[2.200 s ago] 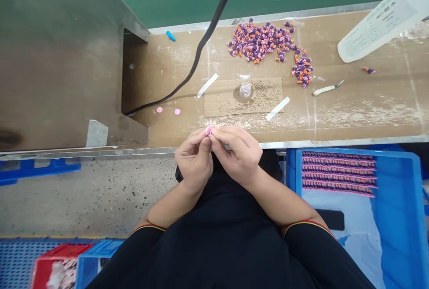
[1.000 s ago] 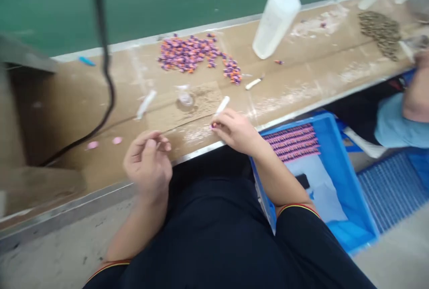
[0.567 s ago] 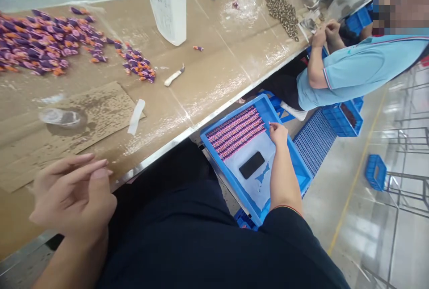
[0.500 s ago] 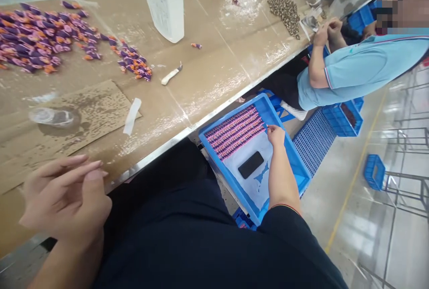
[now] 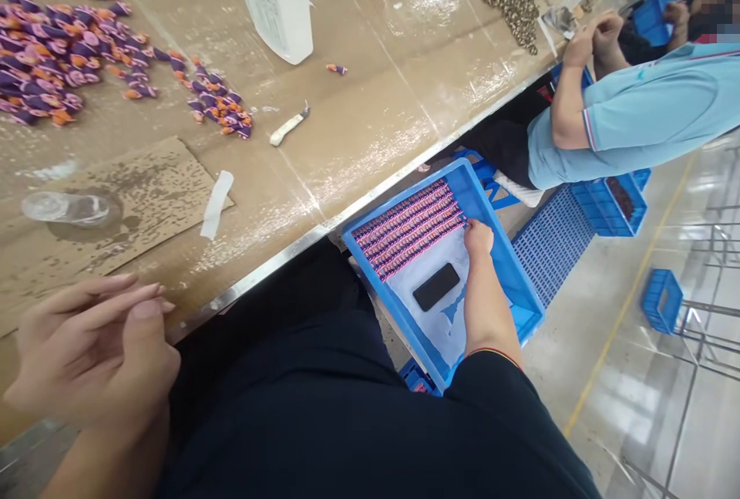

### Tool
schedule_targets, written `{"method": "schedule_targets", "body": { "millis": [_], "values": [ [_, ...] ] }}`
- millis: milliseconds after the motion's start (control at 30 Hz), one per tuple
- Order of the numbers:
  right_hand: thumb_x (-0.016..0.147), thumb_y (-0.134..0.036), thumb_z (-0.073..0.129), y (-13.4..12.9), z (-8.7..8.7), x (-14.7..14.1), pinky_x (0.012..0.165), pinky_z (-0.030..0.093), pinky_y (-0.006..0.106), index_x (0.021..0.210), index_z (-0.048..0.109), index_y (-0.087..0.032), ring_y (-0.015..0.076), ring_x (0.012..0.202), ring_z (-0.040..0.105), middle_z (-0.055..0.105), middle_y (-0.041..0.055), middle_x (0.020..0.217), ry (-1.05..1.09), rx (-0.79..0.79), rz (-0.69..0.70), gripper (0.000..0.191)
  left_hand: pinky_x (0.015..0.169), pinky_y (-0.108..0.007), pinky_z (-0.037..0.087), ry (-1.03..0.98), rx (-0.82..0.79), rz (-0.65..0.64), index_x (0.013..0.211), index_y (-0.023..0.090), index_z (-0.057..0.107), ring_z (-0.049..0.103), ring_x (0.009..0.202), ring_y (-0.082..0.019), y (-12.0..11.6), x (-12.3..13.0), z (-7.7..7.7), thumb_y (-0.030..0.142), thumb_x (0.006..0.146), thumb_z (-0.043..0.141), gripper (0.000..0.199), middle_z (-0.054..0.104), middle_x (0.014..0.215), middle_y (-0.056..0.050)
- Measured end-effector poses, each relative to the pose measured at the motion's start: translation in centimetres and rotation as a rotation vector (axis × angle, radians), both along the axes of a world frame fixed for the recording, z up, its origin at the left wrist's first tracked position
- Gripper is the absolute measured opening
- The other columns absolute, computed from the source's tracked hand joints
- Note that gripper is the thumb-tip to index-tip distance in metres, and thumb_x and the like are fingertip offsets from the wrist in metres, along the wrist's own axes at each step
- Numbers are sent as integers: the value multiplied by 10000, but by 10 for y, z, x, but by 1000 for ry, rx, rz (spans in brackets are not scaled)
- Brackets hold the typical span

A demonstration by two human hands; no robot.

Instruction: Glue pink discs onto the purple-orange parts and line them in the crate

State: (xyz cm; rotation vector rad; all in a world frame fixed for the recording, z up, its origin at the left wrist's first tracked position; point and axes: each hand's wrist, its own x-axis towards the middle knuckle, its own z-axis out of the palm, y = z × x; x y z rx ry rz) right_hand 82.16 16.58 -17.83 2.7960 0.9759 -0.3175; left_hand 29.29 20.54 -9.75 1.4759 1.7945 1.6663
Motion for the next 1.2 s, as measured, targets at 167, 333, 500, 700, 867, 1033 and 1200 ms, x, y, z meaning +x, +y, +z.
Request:
{"method": "schedule_targets", "body": {
  "millis": [167, 333, 500, 700, 867, 1033, 1200],
  "values": [
    [986, -167, 579, 2, -5, 3, 1033, 541, 381, 1362, 813, -99, 336, 1141, 772, 807, 265, 1267, -1, -32, 16, 448, 809, -484, 563, 28, 72, -32, 683, 345, 847, 669, 709, -278, 0, -4, -6, 480, 674, 879, 140, 562, 546, -27],
    [983, -210, 602, 0, -11, 8, 1030, 564, 392, 1375, 804, -97, 344, 1127, 782, 814, 268, 1218, -19, -42, 25, 455, 757, -447, 572, 60, 97, -77, 843, 356, 896, 727, 759, -255, -5, -13, -16, 400, 716, 891, 134, 765, 789, -49],
    [958, -261, 634, -1, -18, 10, 1041, 595, 415, 1342, 821, -146, 346, 1127, 789, 835, 207, 1162, -27, -40, 36, 442, 739, -496, 617, 128, 120, -172, 1056, 365, 901, 775, 850, -288, -12, -16, -12, 233, 783, 845, 309, 822, 1009, -84],
    [968, -313, 658, -3, -22, 14, 1027, 610, 418, 1336, 814, -147, 346, 1114, 793, 837, 193, 1107, -37, -7, 41, 433, 761, -427, 617, 138, 192, -236, 1190, 404, 868, 775, 857, -231, -9, -14, -7, 107, 804, 824, 489, 825, 1075, -63],
    [1036, -377, 683, -11, -24, 18, 1030, 618, 445, 1317, 793, -145, 308, 1093, 792, 821, 177, 1124, -43, 17, 27, 380, 798, -381, 622, 127, 220, -255, 1181, 379, 876, 770, 866, -195, -8, -13, -6, 85, 815, 825, 472, 826, 1098, -53],
    [1086, -411, 727, -12, -32, 17, 1041, 632, 479, 1265, 752, -149, 242, 1106, 770, 789, 100, 1194, -17, 25, 20, 319, 822, -339, 624, 111, 227, -277, 1187, 341, 877, 763, 879, -167, -10, -16, -5, 57, 833, 812, 458, 826, 1111, -50],
    [1090, -350, 734, -8, -38, 16, 1044, 641, 474, 1260, 747, -159, 235, 1130, 764, 780, 84, 1215, 4, 39, 21, 256, 829, -333, 622, 100, 239, -271, 1166, 313, 881, 771, 913, -172, -12, -18, -6, 50, 832, 814, 430, 820, 1108, -55]
  ]
}}
